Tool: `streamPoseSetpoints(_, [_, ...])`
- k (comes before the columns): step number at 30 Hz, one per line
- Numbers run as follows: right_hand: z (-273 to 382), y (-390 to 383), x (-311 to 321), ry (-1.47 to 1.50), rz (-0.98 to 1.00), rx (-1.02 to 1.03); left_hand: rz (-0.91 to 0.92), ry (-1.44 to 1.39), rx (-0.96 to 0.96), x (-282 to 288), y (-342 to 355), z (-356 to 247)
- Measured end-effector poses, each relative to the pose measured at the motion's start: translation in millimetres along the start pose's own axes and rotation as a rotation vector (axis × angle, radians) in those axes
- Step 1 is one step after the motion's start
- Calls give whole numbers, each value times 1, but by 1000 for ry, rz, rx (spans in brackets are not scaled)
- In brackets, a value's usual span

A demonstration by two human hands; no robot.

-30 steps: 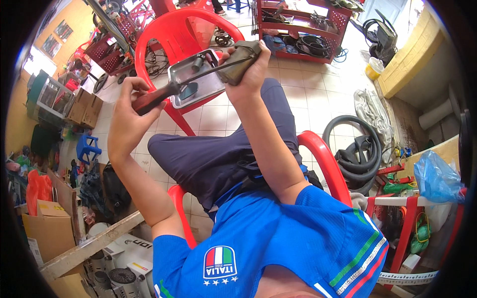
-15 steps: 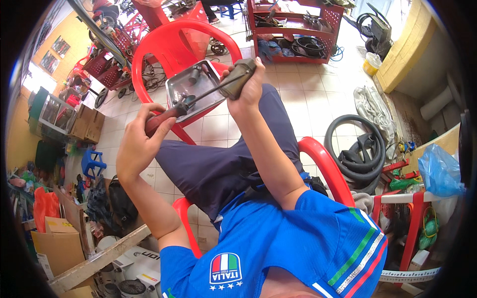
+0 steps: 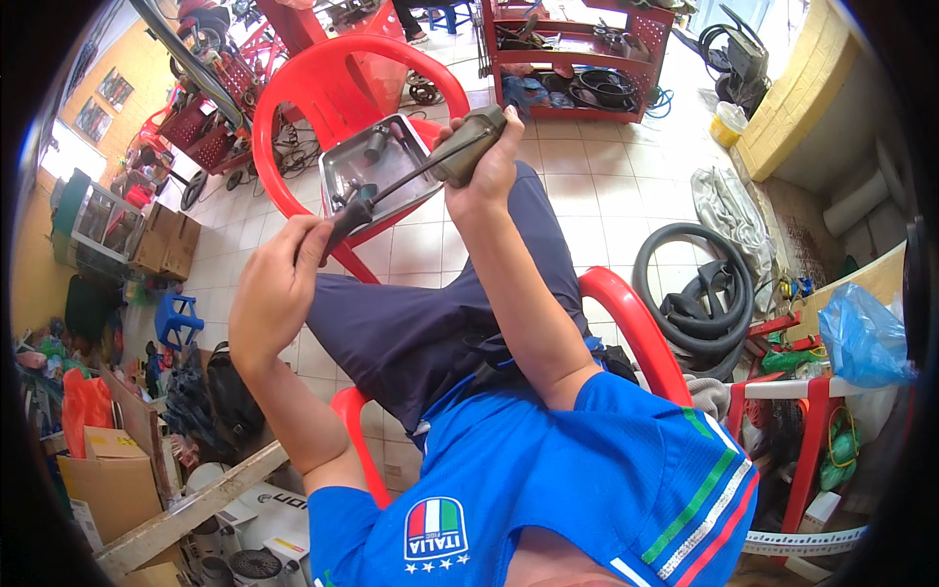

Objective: The person uses a screwdriver to remove screws from a metal motor component while holding it over a metal tray.

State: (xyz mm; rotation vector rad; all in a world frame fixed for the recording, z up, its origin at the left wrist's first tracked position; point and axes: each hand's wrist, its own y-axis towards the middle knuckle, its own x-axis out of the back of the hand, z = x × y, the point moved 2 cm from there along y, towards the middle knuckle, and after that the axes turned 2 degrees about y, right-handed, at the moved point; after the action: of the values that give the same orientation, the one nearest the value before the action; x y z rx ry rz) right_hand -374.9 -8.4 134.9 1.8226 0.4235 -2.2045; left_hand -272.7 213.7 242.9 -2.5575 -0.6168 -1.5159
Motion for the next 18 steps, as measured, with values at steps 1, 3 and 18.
streamPoseSetpoints(1, [1,1,1,1,5,-3,-21,-30,-24,-2,-1,-2])
streamPoseSetpoints(3, [2,-2,0,8,-22,2,-63,-80,-74,-6,-3,-15])
streamPoseSetpoints(18, [12,-1,-1,52,-10,27,-301,-30,-326,-16,-1,-20])
